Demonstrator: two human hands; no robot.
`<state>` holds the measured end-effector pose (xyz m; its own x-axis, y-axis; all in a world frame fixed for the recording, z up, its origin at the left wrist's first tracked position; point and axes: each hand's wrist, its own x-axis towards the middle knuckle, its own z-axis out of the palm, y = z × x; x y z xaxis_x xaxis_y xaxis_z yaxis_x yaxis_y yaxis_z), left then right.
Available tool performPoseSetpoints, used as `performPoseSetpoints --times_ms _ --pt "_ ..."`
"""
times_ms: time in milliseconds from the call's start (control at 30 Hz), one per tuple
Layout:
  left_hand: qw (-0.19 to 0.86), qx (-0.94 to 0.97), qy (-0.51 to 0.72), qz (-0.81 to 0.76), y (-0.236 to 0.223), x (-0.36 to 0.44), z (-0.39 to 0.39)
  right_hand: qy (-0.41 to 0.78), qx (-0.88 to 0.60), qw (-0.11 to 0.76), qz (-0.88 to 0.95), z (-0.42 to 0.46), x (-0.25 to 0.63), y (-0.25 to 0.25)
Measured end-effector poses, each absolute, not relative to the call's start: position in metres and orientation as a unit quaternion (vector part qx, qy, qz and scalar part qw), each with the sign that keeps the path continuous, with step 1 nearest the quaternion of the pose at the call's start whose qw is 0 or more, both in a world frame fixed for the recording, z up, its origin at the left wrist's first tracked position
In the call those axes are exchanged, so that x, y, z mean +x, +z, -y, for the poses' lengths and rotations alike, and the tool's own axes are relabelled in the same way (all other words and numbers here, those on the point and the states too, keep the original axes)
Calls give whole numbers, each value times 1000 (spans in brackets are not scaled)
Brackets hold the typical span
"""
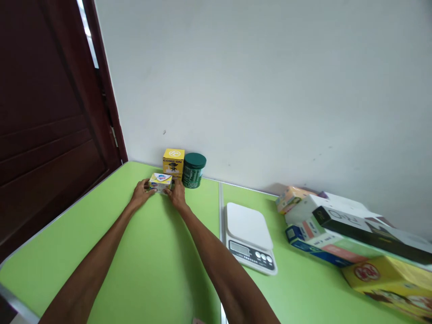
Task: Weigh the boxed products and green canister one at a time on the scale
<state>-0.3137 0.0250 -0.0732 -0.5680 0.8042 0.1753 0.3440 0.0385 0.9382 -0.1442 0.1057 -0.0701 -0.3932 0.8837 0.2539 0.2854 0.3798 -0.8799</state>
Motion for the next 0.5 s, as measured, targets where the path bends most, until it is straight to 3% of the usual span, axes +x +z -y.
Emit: performPoseSetpoints --times_ms 133,267,367,500 --pt "131 407 524 -737 -76 -294 -1 404 -396 393 725 -67 -100 -60" --pt "86 422 520 -738 -67 -269 24 376 -330 448 741 -11 7 -46" --pt "67 465 543 -696 -50 -229 38 257 -394 542 696 28 119 -33" --pt "93 556 556 -611 -28 -137 50 -10 -585 647 489 53 269 -38"
